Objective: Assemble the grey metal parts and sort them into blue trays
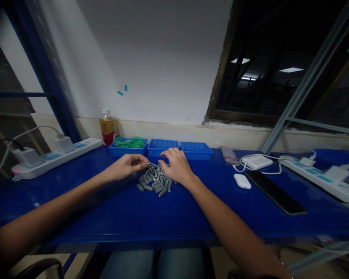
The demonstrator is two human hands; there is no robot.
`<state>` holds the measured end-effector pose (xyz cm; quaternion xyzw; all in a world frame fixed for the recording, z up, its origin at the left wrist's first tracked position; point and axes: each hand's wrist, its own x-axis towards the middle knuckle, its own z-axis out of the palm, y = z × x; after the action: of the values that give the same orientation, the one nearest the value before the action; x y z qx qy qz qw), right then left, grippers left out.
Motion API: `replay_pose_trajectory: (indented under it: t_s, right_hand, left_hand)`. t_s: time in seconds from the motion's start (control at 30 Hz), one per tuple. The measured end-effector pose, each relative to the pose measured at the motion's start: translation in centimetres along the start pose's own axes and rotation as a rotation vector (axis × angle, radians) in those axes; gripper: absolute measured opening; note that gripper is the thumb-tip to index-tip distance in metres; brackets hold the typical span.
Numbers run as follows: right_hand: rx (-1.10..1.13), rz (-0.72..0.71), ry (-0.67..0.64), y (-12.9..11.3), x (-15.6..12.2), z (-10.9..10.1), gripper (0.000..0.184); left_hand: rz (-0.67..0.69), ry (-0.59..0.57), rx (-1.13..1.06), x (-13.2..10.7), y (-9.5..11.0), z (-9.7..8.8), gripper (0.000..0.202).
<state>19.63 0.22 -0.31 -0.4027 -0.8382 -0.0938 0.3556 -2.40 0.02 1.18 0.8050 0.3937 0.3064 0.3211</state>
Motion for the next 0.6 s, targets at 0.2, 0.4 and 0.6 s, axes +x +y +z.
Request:
replay_pose_trajectory:
  t_s: [0.2, 0.4, 0.6]
  right_hand:
    - [0.045, -0.164, -0.095, -3.4, 0.0, -0.3, 0.015]
    - [0.082, -0.145, -0.064, -3.0, -0.1, -0.2, 0.014]
    - [0.117, -0.095, -0.020, -3.3, -0.2, 0.3, 0.019]
  left_hand:
    - [-0.060, -0.076, -0.303, 0.0, -0.1, 0.5, 0.025]
    - [-0.002, -0.082, -0.252, -0.1, -0.5, 0.3, 0.028]
    - [0.156, 0.048, 0.104, -0.8, 0.9, 0.3, 0.026]
